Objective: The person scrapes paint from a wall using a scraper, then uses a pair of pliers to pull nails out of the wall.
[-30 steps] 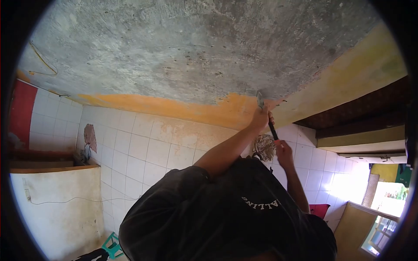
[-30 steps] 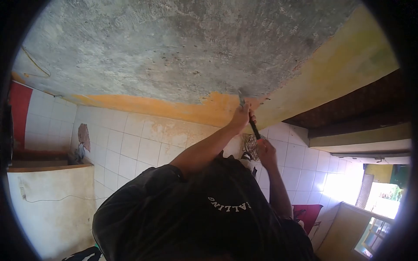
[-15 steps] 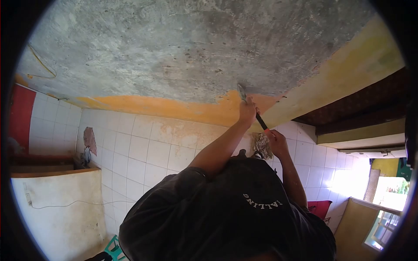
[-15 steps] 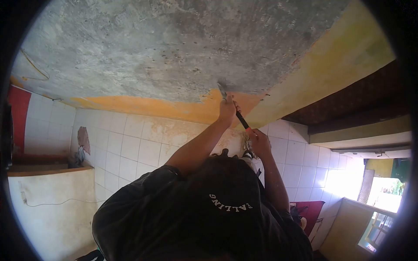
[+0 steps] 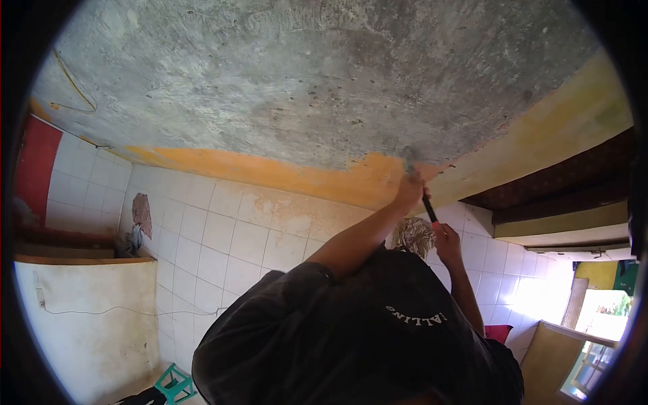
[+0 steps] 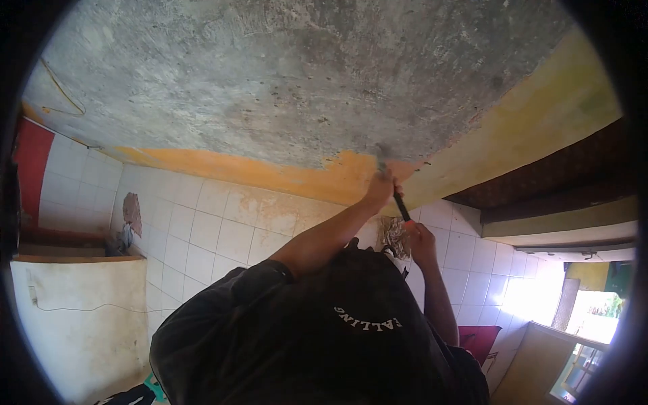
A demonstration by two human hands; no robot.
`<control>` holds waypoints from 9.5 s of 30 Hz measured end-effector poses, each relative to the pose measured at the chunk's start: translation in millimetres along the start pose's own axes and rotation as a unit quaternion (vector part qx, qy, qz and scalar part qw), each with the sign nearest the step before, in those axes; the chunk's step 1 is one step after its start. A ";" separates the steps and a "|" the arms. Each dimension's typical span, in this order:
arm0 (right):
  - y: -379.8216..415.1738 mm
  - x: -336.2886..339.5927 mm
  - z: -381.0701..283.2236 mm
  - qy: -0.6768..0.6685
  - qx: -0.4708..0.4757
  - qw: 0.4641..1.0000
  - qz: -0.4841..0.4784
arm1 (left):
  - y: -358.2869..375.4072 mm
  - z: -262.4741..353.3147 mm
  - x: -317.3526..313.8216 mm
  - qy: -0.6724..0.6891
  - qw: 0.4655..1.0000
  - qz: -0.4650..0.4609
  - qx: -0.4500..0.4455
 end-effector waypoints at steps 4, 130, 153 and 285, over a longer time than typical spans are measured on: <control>-2.1 6.8 12.6 -0.004 -0.086 0.996 -0.029 | 6.3 4.9 0.0 0.012 0.999 0.037 -0.031; -25.5 121.2 103.2 -0.238 -0.087 0.917 -0.307 | -8.8 -58.4 -127.7 0.154 0.963 0.171 -0.138; -18.6 111.4 97.9 -0.266 -0.147 0.907 -0.290 | -7.6 -51.1 -108.6 0.084 0.954 0.253 -0.135; -24.8 -14.4 61.9 -0.268 -0.079 0.934 -0.224 | -1.2 -6.0 11.6 0.068 0.963 0.240 -0.103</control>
Point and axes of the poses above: each hand's wrist, its own y-axis away from the middle knuckle, its own x-axis out of the back of the hand, z = x × y, the point moved 7 cm from there along -y, towards the middle knuckle, and after that the axes turned 13 degrees about x, right-handed, at the moved point
